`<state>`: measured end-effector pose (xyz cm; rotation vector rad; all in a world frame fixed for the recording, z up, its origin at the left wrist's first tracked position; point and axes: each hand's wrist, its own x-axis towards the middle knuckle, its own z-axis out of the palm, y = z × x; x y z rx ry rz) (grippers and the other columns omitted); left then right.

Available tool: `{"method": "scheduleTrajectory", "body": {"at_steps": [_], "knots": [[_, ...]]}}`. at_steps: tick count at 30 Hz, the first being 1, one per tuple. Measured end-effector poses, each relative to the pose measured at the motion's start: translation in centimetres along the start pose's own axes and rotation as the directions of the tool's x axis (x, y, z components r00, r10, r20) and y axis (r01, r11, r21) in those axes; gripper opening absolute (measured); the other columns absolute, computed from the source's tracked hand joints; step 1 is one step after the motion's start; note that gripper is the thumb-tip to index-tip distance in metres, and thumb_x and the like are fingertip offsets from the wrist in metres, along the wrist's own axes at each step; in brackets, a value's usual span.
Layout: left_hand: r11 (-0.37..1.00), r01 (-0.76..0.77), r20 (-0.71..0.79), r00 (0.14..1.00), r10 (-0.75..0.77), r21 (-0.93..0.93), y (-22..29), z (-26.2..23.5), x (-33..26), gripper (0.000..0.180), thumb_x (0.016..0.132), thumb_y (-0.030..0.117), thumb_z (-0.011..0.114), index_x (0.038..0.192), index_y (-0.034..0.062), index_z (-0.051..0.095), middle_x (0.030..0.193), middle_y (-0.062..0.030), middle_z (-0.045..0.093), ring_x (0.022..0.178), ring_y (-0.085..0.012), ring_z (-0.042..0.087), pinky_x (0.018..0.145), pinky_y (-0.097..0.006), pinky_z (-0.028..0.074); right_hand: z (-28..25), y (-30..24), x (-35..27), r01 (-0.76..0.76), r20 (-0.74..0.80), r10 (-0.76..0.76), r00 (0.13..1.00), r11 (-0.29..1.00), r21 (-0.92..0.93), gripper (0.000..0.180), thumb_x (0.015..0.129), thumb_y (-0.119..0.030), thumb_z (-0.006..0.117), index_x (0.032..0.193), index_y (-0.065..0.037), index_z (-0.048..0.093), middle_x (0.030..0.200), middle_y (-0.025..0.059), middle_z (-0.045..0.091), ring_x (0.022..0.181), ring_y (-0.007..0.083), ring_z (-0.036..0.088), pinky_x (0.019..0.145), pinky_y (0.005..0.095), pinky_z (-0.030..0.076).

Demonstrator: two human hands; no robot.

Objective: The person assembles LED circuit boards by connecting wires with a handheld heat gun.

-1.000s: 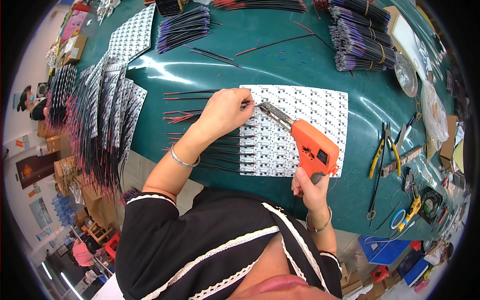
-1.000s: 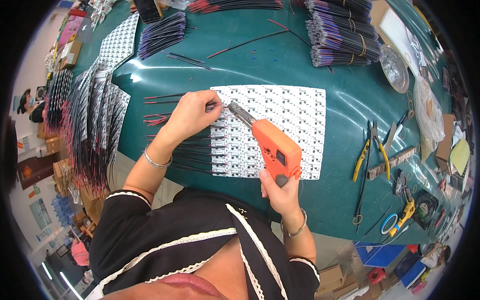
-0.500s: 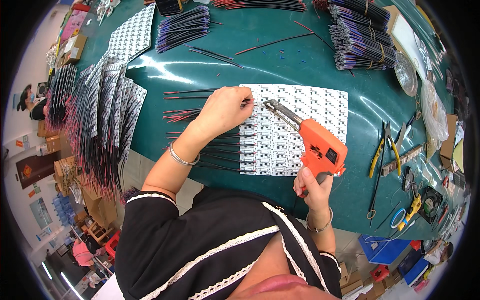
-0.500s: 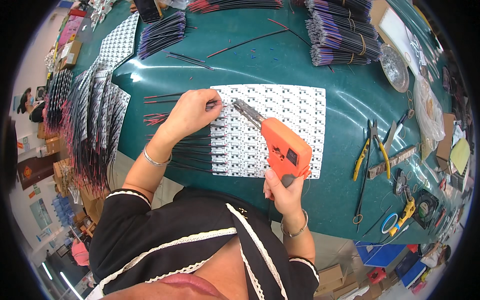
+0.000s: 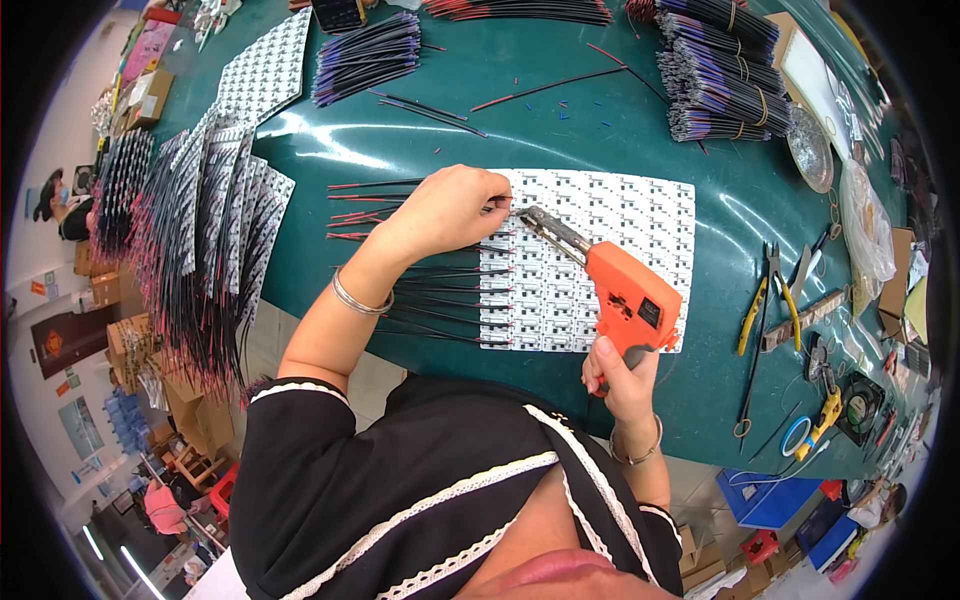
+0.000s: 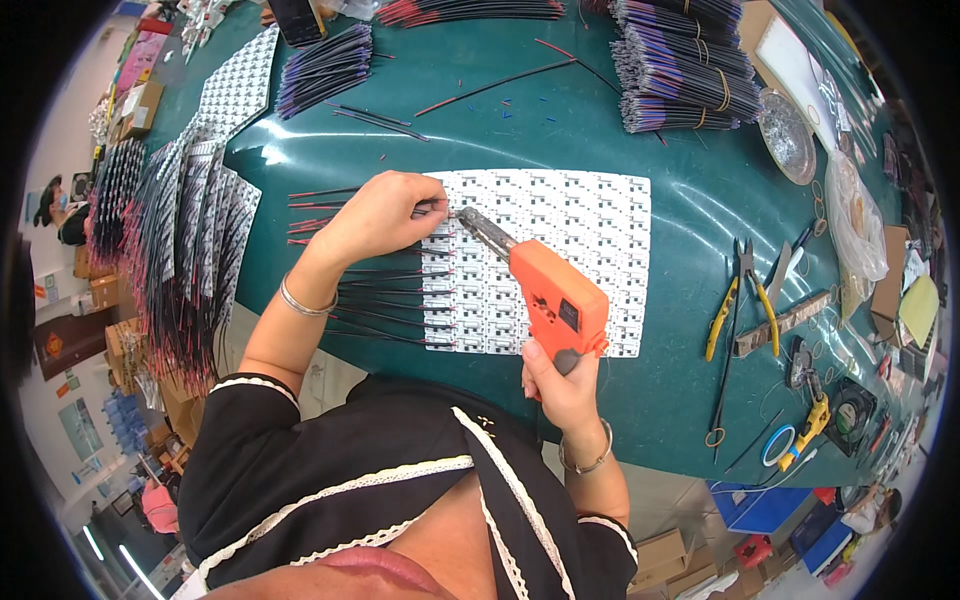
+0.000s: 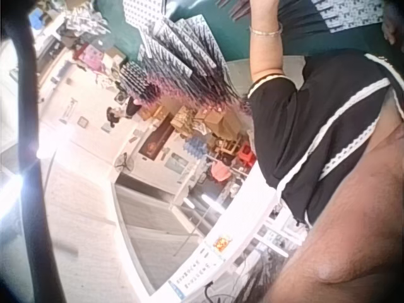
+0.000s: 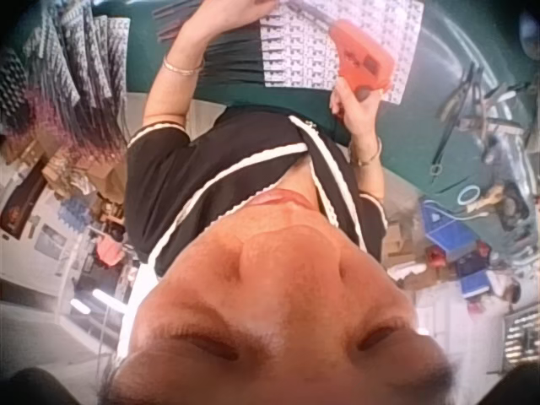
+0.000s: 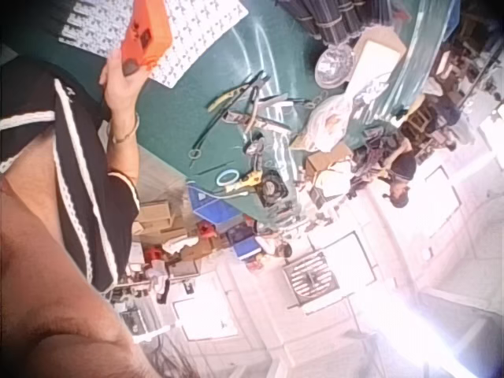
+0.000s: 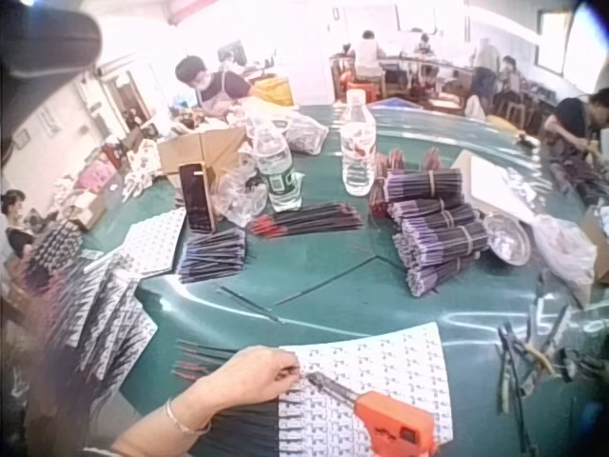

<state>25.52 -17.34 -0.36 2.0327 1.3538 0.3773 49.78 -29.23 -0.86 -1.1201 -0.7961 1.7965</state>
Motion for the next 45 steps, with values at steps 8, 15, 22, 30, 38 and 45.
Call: {"method": "scheduleTrajectory", "body": {"at_steps": [8, 15, 22, 30, 38, 45], "knots": [[0.996, -0.024, -0.014, 1.000, 0.025, 0.082, 0.2, 0.3, 0.0, 0.010, 0.070, 0.009, 0.057, 0.071, -0.0008, 0.056, 0.069, -0.0151, 0.058, 0.064, -0.0326, 0.056, 0.059, -0.037, 0.044, 0.0, -0.1, -0.2, -0.006, -0.005, 0.006, 1.000, 1.000, -0.026, 0.016, 0.083, -0.009, 0.054, 0.091, 0.002, 0.044, 0.052, 0.0018, 0.046, 0.037, 0.0080, 0.042, 0.036, 0.0207, 0.036], [0.991, -0.021, -0.015, 1.000, 0.023, 0.135, 0.6, 0.4, 0.1, 0.009, 0.069, 0.008, 0.057, 0.071, -0.0007, 0.056, 0.070, -0.0147, 0.059, 0.065, -0.0328, 0.056, 0.059, -0.037, 0.044, -0.2, 0.1, -0.3, 0.025, 0.001, -0.025, 1.000, 1.000, -0.013, 0.017, 0.084, -0.012, 0.053, 0.091, 0.001, 0.045, 0.051, 0.0016, 0.045, 0.037, 0.0078, 0.042, 0.036, 0.0201, 0.035], [0.985, 0.009, -0.040, 0.999, -0.002, 0.171, 0.6, 0.7, -0.2, 0.009, 0.068, 0.007, 0.056, 0.072, -0.0006, 0.057, 0.069, -0.0160, 0.059, 0.066, -0.0332, 0.057, 0.060, -0.038, 0.045, 0.5, 0.0, 0.0, 0.014, -0.019, -0.016, 1.000, 0.997, -0.070, 0.022, 0.084, -0.013, 0.053, 0.095, 0.004, 0.043, 0.050, 0.0025, 0.042, 0.036, 0.0095, 0.040, 0.038, 0.0236, 0.038], [0.987, 0.065, -0.058, 0.997, -0.057, 0.144, 0.9, 0.8, -0.3, 0.010, 0.068, 0.008, 0.056, 0.073, -0.0006, 0.058, 0.070, -0.0164, 0.059, 0.066, -0.0333, 0.057, 0.061, -0.038, 0.046, 0.4, -0.2, -0.1, 0.033, -0.009, -0.034, 0.999, 0.997, -0.075, 0.021, 0.084, -0.012, 0.053, 0.095, 0.004, 0.043, 0.051, 0.0030, 0.042, 0.036, 0.0102, 0.040, 0.038, 0.0239, 0.038], [0.993, 0.078, -0.066, 0.995, -0.072, 0.089, 0.6, 0.9, -0.5, 0.010, 0.069, 0.007, 0.057, 0.074, -0.0020, 0.058, 0.070, -0.0166, 0.059, 0.066, -0.0316, 0.058, 0.061, -0.035, 0.046, 0.3, -1.4, 0.2, 0.090, -0.058, -0.092, 0.994, 0.995, -0.036, 0.027, 0.082, -0.014, 0.054, 0.100, 0.004, 0.043, 0.052, 0.0033, 0.042, 0.036, 0.0104, 0.039, 0.037, 0.0233, 0.037], [0.968, 0.100, -0.057, 0.992, -0.115, -0.229, -0.1, -0.2, -2.1, 0.018, 0.074, 0.005, 0.059, 0.090, -0.0020, 0.056, 0.077, -0.0096, 0.059, 0.070, -0.0166, 0.058, 0.066, -0.027, 0.046, 0.0, -3.0, 1.7, 0.136, -0.025, -0.137, 0.990, 0.989, -0.057, 0.031, 0.082, -0.014, 0.054, 0.103, 0.005, 0.043, 0.052, 0.0031, 0.042, 0.036, 0.0095, 0.039, 0.037, 0.0228, 0.037]]}}
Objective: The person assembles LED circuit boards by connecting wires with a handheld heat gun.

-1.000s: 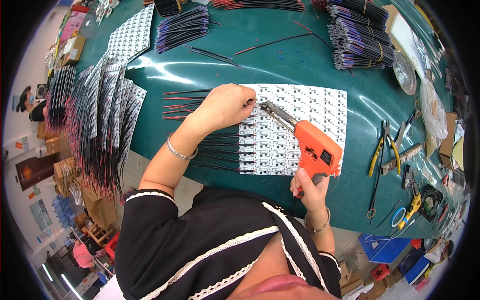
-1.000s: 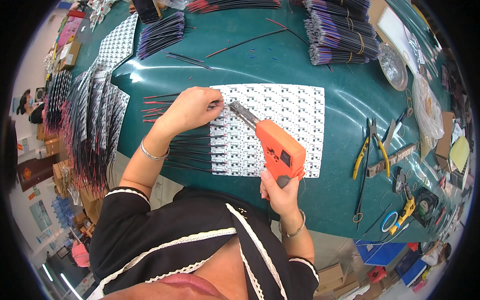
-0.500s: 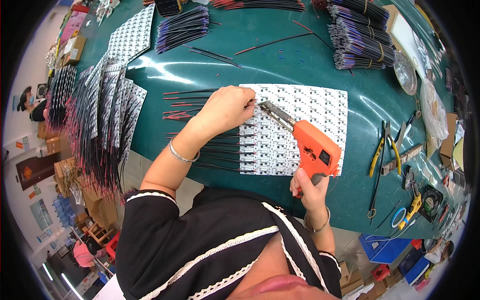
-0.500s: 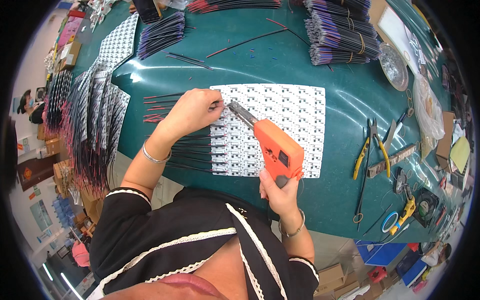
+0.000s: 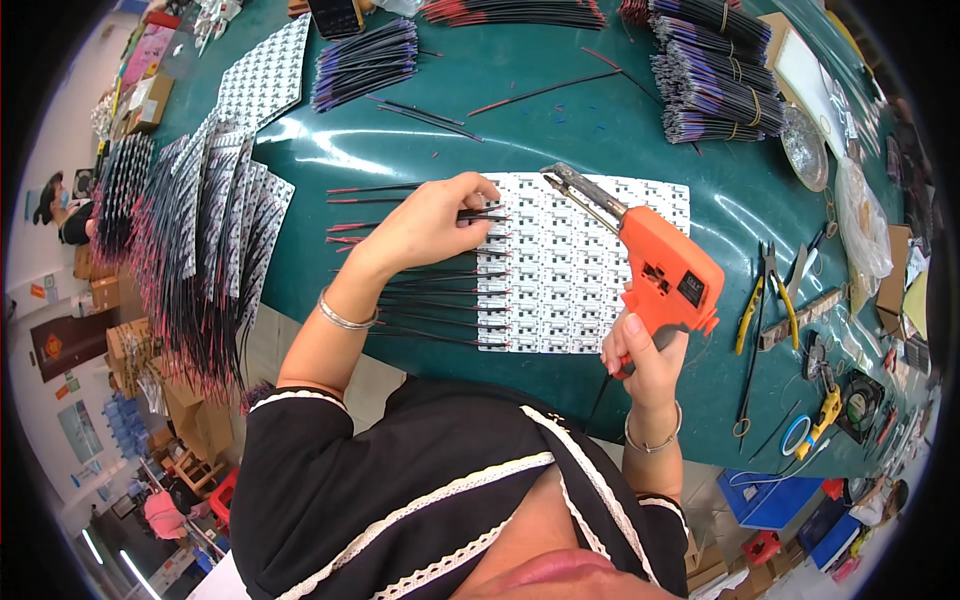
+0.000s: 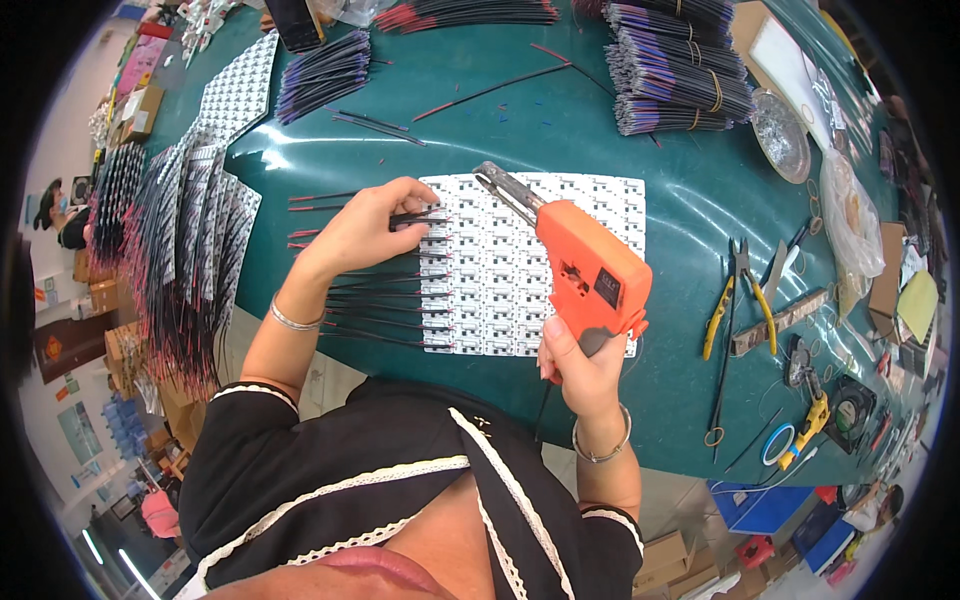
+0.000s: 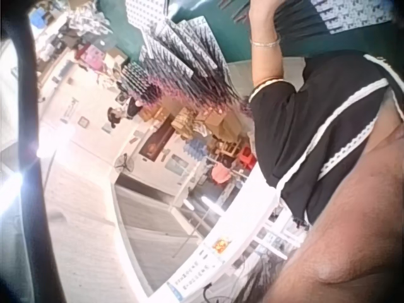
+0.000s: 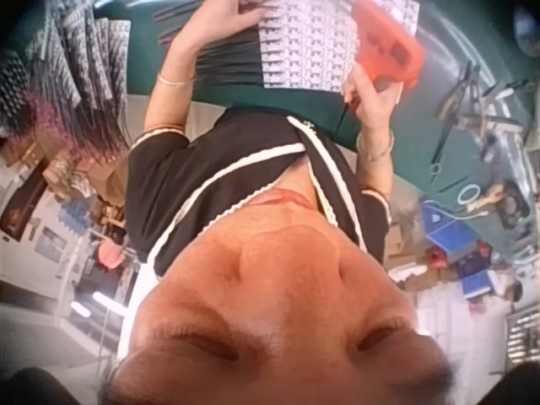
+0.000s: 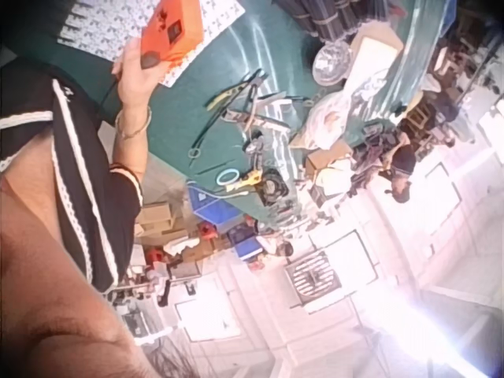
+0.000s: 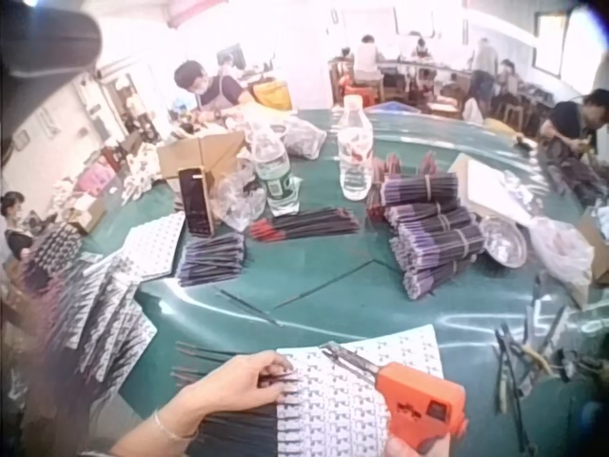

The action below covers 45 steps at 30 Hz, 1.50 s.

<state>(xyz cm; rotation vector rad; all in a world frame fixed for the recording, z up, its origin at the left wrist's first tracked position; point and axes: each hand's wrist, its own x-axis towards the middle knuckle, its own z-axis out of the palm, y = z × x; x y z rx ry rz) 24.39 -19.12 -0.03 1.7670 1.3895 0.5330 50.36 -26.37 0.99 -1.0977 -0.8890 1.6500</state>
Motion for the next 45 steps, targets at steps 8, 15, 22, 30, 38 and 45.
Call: {"method": "scheduleTrajectory", "body": {"at_steps": [8, 15, 22, 30, 38, 45], "knots": [[0.992, 0.113, -0.009, 0.993, -0.114, -0.052, 0.1, -1.6, -0.4, 0.012, 0.077, 0.004, 0.056, 0.087, -0.0022, 0.057, 0.078, -0.0118, 0.057, 0.070, -0.0200, 0.056, 0.064, -0.029, 0.044, 0.0, 0.2, 0.9, -0.053, 0.058, 0.052, 0.997, 0.999, 0.011, 0.032, 0.081, -0.012, 0.054, 0.104, 0.006, 0.043, 0.052, 0.0028, 0.042, 0.036, 0.0093, 0.040, 0.036, 0.0226, 0.036], [0.999, -0.040, -0.165, 0.985, 0.044, 0.027, 1.1, -0.2, 1.4, 0.008, 0.077, 0.004, 0.057, 0.082, -0.0031, 0.056, 0.073, -0.0116, 0.058, 0.065, -0.0194, 0.056, 0.062, -0.027, 0.045, -0.1, 1.0, 0.6, -0.067, 0.065, 0.068, 0.996, 0.998, -0.013, 0.031, 0.081, -0.012, 0.054, 0.104, 0.005, 0.043, 0.051, 0.0026, 0.043, 0.036, 0.0098, 0.041, 0.036, 0.0226, 0.037], [0.984, -0.017, -0.122, 0.992, 0.039, 0.179, 0.6, 0.5, 1.9, 0.010, 0.072, 0.006, 0.060, 0.077, -0.0023, 0.057, 0.074, -0.0135, 0.059, 0.066, -0.0230, 0.058, 0.060, -0.029, 0.045, 0.2, 1.6, 0.2, -0.066, 0.051, 0.069, 0.996, 0.996, -0.058, 0.025, 0.082, -0.010, 0.054, 0.099, 0.004, 0.042, 0.050, 0.0025, 0.044, 0.036, 0.0100, 0.042, 0.036, 0.0219, 0.037], [0.963, -0.104, -0.098, 0.986, 0.131, 0.247, 0.6, 0.7, 2.3, 0.008, 0.071, 0.006, 0.058, 0.076, -0.0007, 0.058, 0.071, -0.0134, 0.057, 0.061, -0.0262, 0.055, 0.056, -0.032, 0.043, 0.1, 1.9, 0.3, -0.068, 0.060, 0.072, 0.996, 0.995, -0.068, 0.022, 0.083, -0.011, 0.053, 0.096, 0.004, 0.043, 0.050, 0.0027, 0.044, 0.036, 0.0100, 0.042, 0.036, 0.0216, 0.036], [0.948, -0.097, -0.082, 0.988, 0.128, 0.303, 0.6, 0.8, 2.6, 0.008, 0.070, 0.005, 0.058, 0.074, -0.0010, 0.058, 0.071, -0.0141, 0.057, 0.064, -0.0294, 0.055, 0.059, -0.034, 0.044, 0.3, 1.8, 0.3, -0.074, 0.063, 0.080, 0.995, 0.993, -0.092, 0.021, 0.083, -0.012, 0.054, 0.093, 0.003, 0.044, 0.049, 0.0022, 0.044, 0.036, 0.0095, 0.042, 0.035, 0.0209, 0.034], [0.928, -0.047, -0.089, 0.992, 0.086, 0.371, 0.9, 1.1, 2.6, 0.007, 0.069, 0.005, 0.057, 0.072, -0.0007, 0.057, 0.069, -0.0142, 0.056, 0.065, -0.0306, 0.055, 0.061, -0.037, 0.044, 0.1, 2.0, 0.4, -0.073, 0.083, 0.084, 0.993, 0.988, -0.134, 0.018, 0.083, -0.013, 0.054, 0.088, 0.001, 0.044, 0.048, 0.0022, 0.045, 0.035, 0.0094, 0.042, 0.034, 0.0209, 0.034]]}}
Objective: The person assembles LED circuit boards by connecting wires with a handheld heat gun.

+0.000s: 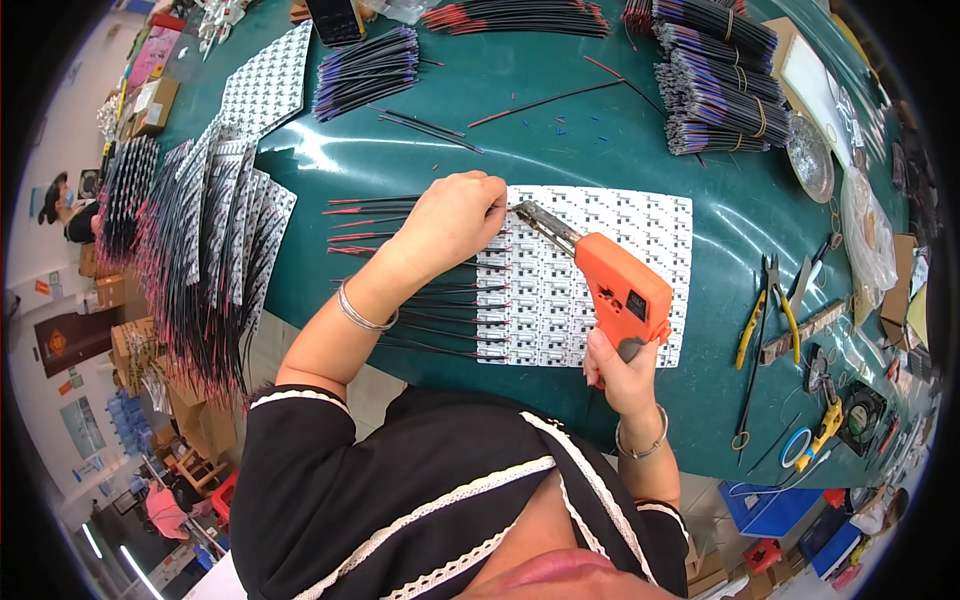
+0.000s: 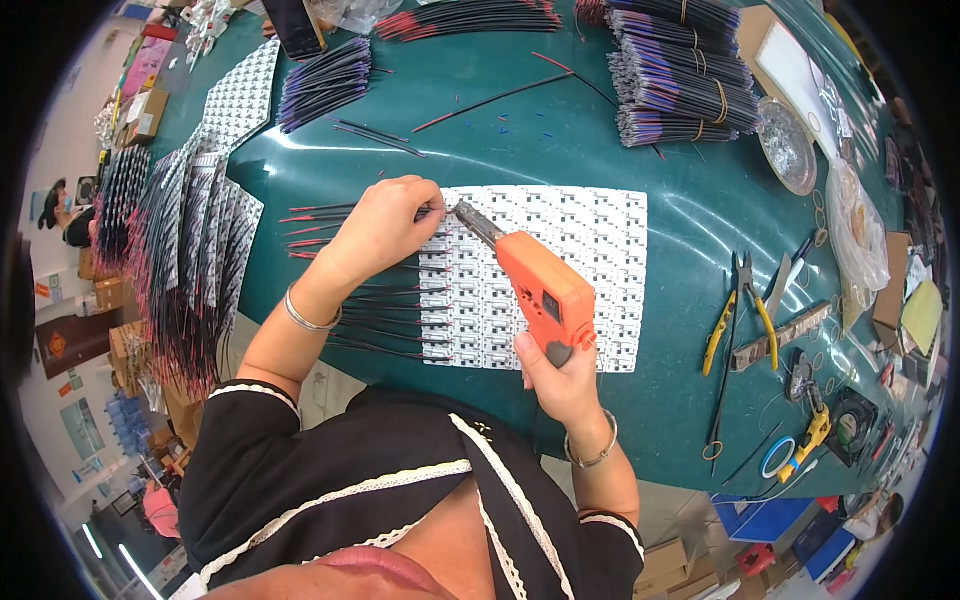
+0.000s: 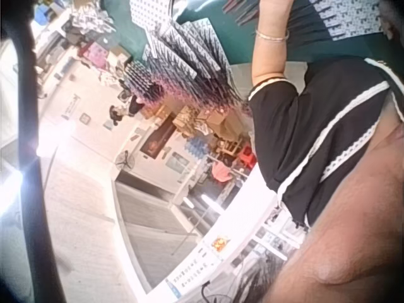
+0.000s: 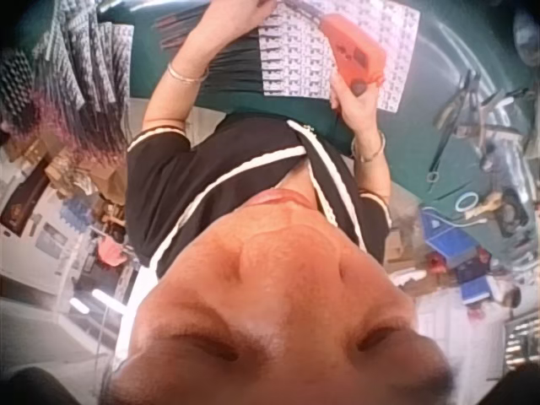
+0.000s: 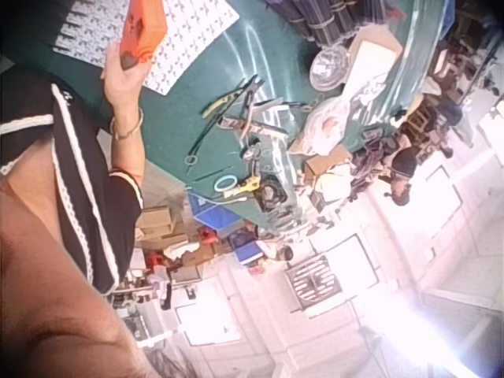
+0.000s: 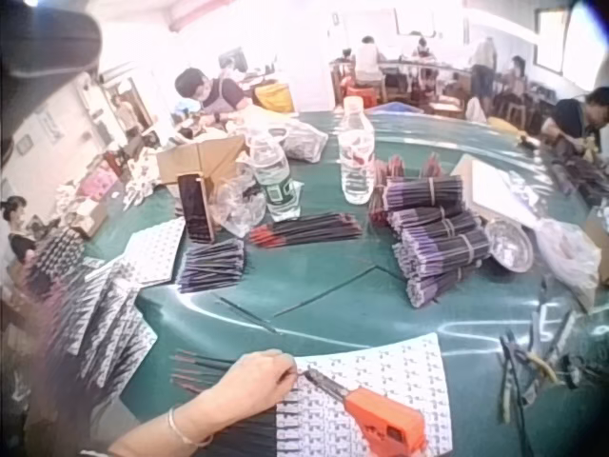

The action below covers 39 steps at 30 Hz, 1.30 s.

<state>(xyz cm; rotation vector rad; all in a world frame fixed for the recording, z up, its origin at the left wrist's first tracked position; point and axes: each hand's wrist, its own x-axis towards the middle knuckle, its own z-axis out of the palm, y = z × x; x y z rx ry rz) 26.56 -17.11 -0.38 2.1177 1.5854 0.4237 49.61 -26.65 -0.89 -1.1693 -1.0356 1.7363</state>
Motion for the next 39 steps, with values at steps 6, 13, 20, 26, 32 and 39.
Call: {"method": "scheduleTrajectory", "body": {"at_steps": [6, 13, 20, 26, 32, 39], "knots": [[0.999, -0.018, 0.011, 1.000, 0.018, 0.041, 0.44, -0.08, 0.20, 0.006, 0.069, 0.004, 0.056, 0.072, -0.0007, 0.055, 0.068, -0.0143, 0.056, 0.066, -0.0312, 0.055, 0.062, -0.038, 0.044, -0.06, -0.08, -0.06, -0.014, -0.004, 0.015, 1.000, 1.000, 0.018, 0.019, 0.083, -0.013, 0.054, 0.091, 0.002, 0.044, 0.048, 0.0023, 0.044, 0.035, 0.0094, 0.041, 0.035, 0.0210, 0.034], [0.999, -0.003, 0.028, 1.000, 0.002, 0.036, 0.16, -0.13, 0.10, 0.006, 0.068, 0.004, 0.056, 0.071, -0.0013, 0.056, 0.071, -0.0147, 0.057, 0.069, -0.0315, 0.056, 0.064, -0.037, 0.045, 0.21, -0.17, -0.02, 0.017, -0.027, -0.014, 1.000, 0.995, 0.097, 0.022, 0.083, -0.012, 0.053, 0.096, 0.004, 0.043, 0.048, 0.0026, 0.043, 0.035, 0.0099, 0.041, 0.036, 0.0217, 0.034], [1.000, 0.006, 0.049, 0.999, -0.007, 0.026, -0.03, -0.12, 0.18, 0.007, 0.068, 0.004, 0.055, 0.071, -0.0018, 0.056, 0.071, -0.0150, 0.058, 0.069, -0.0317, 0.056, 0.064, -0.037, 0.045, 0.14, -0.05, 0.09, 0.002, -0.017, -0.001, 1.000, 0.998, 0.069, 0.019, 0.083, -0.012, 0.053, 0.091, 0.003, 0.043, 0.048, 0.0024, 0.043, 0.035, 0.0094, 0.041, 0.035, 0.0211, 0.034], [1.000, 0.007, 0.043, 0.999, -0.008, 0.018, -0.04, -0.09, 0.23, 0.006, 0.068, 0.004, 0.055, 0.070, -0.0019, 0.056, 0.071, -0.0154, 0.058, 0.069, -0.0322, 0.056, 0.064, -0.038, 0.045, -0.07, -0.03, 0.07, -0.005, 0.021, 0.004, 1.000, 1.000, 0.002, 0.017, 0.084, -0.012, 0.052, 0.088, 0.002, 0.043, 0.049, 0.0026, 0.043, 0.035, 0.0095, 0.041, 0.035, 0.0212, 0.034], [1.000, 0.013, 0.040, 0.999, -0.013, 0.017, -0.09, -0.03, 0.24, 0.006, 0.068, 0.004, 0.055, 0.070, -0.0018, 0.056, 0.071, -0.0153, 0.058, 0.069, -0.0324, 0.056, 0.064, -0.038, 0.045, -0.11, -0.24, -0.13, 0.009, -0.012, -0.008, 1.000, 0.995, 0.104, 0.024, 0.083, -0.012, 0.052, 0.097, 0.005, 0.043, 0.049, 0.0024, 0.042, 0.035, 0.0097, 0.040, 0.036, 0.0219, 0.035], [0.999, 0.010, 0.040, 0.999, -0.011, 0.031, 0.00, -0.12, 0.15, 0.007, 0.068, 0.005, 0.055, 0.071, -0.0015, 0.056, 0.072, -0.0150, 0.058, 0.069, -0.0320, 0.057, 0.064, -0.038, 0.045, -0.19, -0.42, -0.43, -0.012, -0.028, 0.014, 1.000, 0.998, 0.069, 0.029, 0.083, -0.012, 0.053, 0.103, 0.006, 0.043, 0.049, 0.0023, 0.042, 0.035, 0.0099, 0.040, 0.036, 0.0226, 0.036]]}}
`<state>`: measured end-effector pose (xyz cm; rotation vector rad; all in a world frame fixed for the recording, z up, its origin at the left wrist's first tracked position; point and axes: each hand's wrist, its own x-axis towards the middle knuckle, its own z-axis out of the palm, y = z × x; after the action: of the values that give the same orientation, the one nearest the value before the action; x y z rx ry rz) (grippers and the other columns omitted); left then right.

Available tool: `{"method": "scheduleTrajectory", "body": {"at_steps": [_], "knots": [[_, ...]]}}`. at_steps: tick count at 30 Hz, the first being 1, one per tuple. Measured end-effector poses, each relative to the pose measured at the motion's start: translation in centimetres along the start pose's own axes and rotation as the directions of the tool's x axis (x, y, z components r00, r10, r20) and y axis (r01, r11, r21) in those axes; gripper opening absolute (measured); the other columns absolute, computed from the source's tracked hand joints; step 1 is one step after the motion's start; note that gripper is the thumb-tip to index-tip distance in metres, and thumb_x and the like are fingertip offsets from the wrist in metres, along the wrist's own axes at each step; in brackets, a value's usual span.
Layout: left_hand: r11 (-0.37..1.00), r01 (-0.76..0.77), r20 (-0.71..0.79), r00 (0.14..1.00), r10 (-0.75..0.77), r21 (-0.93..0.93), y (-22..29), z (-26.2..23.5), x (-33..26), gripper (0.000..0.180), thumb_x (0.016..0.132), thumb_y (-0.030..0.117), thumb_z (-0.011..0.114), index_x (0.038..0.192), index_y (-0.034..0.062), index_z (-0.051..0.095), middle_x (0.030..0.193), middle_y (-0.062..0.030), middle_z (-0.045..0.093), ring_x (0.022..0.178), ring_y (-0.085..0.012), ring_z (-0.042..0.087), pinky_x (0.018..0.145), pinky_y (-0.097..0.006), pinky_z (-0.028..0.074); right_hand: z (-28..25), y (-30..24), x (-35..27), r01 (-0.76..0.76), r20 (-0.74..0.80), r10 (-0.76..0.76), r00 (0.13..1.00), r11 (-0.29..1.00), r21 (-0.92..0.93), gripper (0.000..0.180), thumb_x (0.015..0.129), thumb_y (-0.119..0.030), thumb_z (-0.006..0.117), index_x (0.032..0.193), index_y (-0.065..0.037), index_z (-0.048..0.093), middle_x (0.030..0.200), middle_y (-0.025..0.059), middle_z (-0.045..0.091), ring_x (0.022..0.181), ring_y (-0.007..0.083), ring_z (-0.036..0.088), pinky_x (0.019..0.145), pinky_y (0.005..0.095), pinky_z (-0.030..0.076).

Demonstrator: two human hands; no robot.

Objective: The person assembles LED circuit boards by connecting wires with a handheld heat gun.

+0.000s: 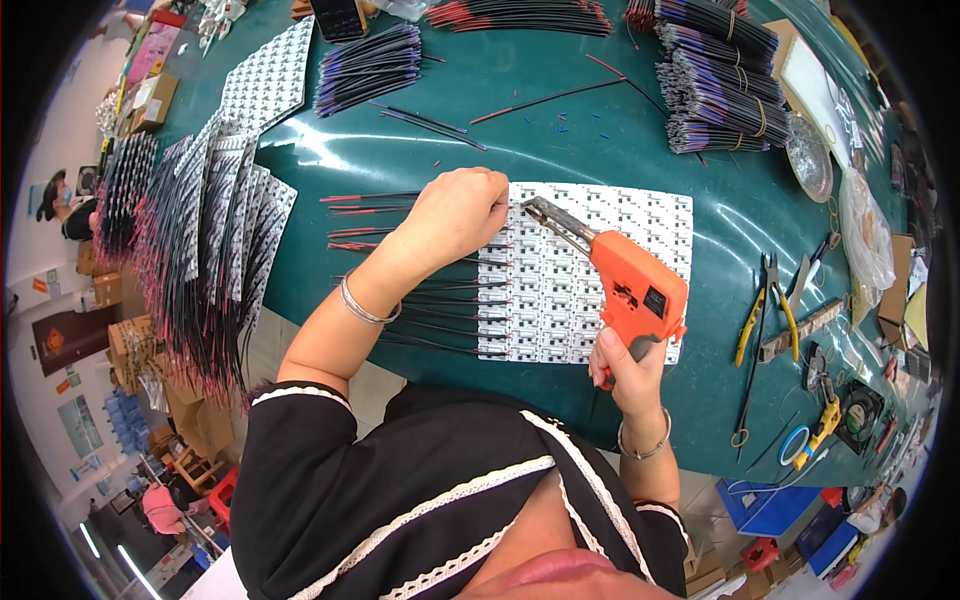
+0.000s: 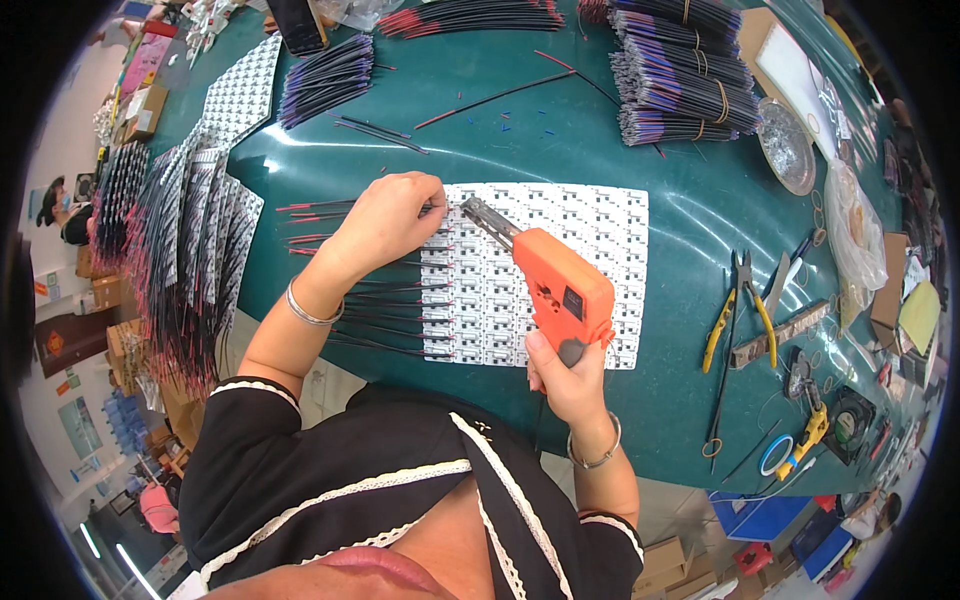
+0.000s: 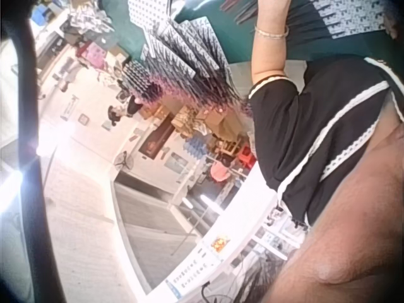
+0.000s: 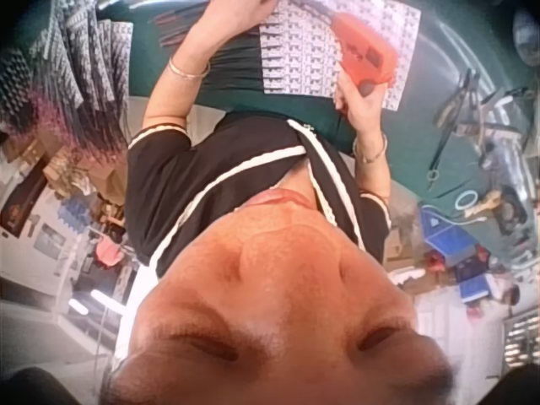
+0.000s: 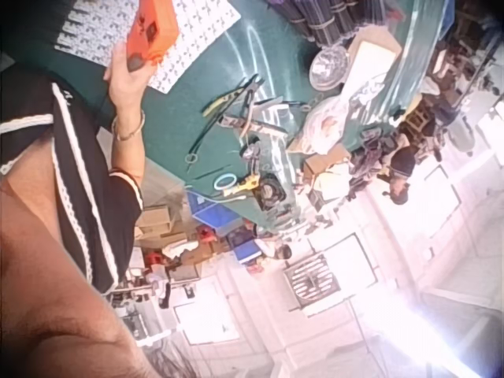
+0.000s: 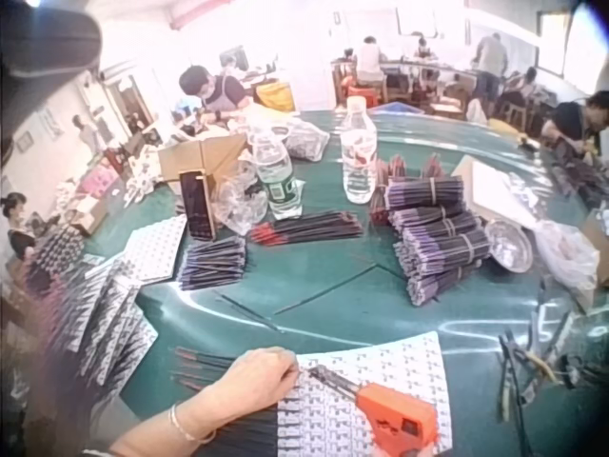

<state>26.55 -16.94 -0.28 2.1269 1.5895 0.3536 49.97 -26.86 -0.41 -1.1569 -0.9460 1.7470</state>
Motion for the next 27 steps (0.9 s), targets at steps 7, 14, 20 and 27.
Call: {"method": "scheduleTrajectory", "body": {"at_steps": [7, 14, 20, 27], "knots": [[0.988, -0.141, 0.085, 0.986, 0.146, -0.061, -1.2, -0.5, 0.5, 0.008, 0.071, 0.007, 0.056, 0.071, -0.0008, 0.056, 0.073, -0.0147, 0.058, 0.070, -0.0318, 0.056, 0.063, -0.037, 0.045, 0.4, 0.3, -0.2, -0.009, -0.003, 0.009, 1.000, 0.998, 0.056, 0.020, 0.083, -0.011, 0.054, 0.094, 0.003, 0.044, 0.053, 0.0023, 0.045, 0.037, 0.0086, 0.042, 0.036, 0.0216, 0.036], [0.994, -0.110, 0.060, 0.992, 0.109, 0.016, -0.5, -0.1, 0.2, 0.007, 0.070, 0.007, 0.055, 0.070, 0.0003, 0.055, 0.072, -0.0139, 0.057, 0.070, -0.0319, 0.056, 0.063, -0.038, 0.045, 0.6, 0.5, -0.1, 0.017, -0.001, -0.017, 1.000, 0.999, -0.029, 0.019, 0.084, -0.013, 0.053, 0.090, 0.003, 0.044, 0.048, 0.0022, 0.043, 0.035, 0.0094, 0.042, 0.035, 0.0213, 0.035], [0.994, -0.088, 0.026, 0.996, 0.086, 0.069, -0.3, 0.1, 0.1, 0.005, 0.069, 0.006, 0.054, 0.068, 0.0013, 0.054, 0.070, -0.0129, 0.056, 0.069, -0.0318, 0.056, 0.062, -0.039, 0.045, 0.7, 0.4, -0.1, 0.021, -0.016, -0.021, 1.000, 1.000, 0.020, 0.019, 0.083, -0.012, 0.053, 0.092, 0.003, 0.045, 0.049, 0.0020, 0.043, 0.035, 0.0096, 0.041, 0.035, 0.0223, 0.035], [0.997, -0.064, 0.048, 0.997, 0.061, 0.052, -0.1, -0.1, 0.2, 0.005, 0.069, 0.006, 0.054, 0.069, 0.0012, 0.054, 0.071, -0.0127, 0.057, 0.069, -0.0314, 0.056, 0.062, -0.039, 0.045, 0.4, 0.8, -0.3, 0.004, 0.005, -0.004, 1.000, 0.999, 0.047, 0.025, 0.083, -0.012, 0.053, 0.099, 0.004, 0.044, 0.051, 0.0026, 0.043, 0.036, 0.0100, 0.041, 0.035, 0.0224, 0.035]]}}
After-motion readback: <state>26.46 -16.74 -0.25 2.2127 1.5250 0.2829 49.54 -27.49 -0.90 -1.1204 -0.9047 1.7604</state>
